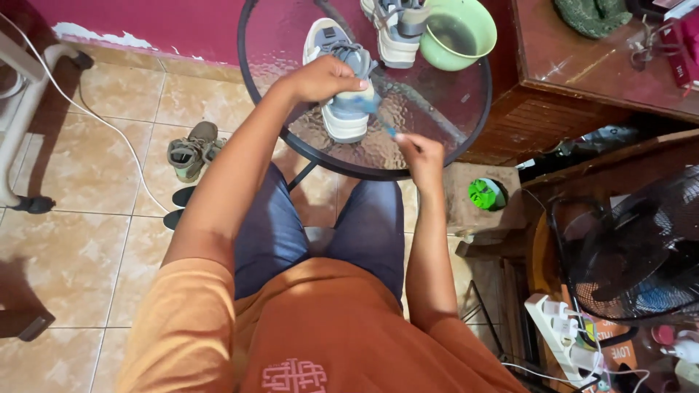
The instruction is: Cleaning the sole of a sneaker using a toothbrush and cleaning solution.
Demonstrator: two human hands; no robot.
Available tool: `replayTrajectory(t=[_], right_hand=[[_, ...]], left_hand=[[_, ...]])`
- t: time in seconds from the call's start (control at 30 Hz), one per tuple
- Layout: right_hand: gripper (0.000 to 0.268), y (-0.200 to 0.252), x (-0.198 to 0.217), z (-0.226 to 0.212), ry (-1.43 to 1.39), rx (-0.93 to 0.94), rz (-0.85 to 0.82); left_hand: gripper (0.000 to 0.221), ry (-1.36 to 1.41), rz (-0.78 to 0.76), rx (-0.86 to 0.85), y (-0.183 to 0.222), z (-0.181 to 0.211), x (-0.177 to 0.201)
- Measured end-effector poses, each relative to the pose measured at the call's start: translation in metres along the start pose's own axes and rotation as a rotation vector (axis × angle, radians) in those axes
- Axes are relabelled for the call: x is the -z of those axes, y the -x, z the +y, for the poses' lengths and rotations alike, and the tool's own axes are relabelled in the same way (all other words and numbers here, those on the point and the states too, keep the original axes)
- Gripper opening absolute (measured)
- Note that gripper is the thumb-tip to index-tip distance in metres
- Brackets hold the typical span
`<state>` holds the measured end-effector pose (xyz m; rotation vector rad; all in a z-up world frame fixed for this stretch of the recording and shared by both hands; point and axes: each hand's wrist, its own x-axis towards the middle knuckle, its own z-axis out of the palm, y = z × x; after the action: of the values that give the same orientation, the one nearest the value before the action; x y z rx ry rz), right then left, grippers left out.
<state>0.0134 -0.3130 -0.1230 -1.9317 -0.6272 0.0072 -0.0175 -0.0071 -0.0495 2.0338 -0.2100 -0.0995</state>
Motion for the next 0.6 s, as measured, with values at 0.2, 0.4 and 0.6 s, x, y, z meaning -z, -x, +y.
replayTrajectory(t=[0.2,0.4,0.6], right_hand=[[0.029,0.047,-0.007,0.029,-0.119,-0.068,0.282],[0.03,0.064,-0.068,0.015,-0.164,-0.064,0.149],[0.03,0.062,-0.072,-0.032,0.014,-0.164,0.199]], left_hand=[[0.037,-0.378,0.679,-0.351,0.054,0.017,-0.051],[0.03,-0.246,0.854,-0.423,0.077,0.005,-0.07],[0.031,0.258,0.989,-0.336,0.062,-0.021,-0.094]])
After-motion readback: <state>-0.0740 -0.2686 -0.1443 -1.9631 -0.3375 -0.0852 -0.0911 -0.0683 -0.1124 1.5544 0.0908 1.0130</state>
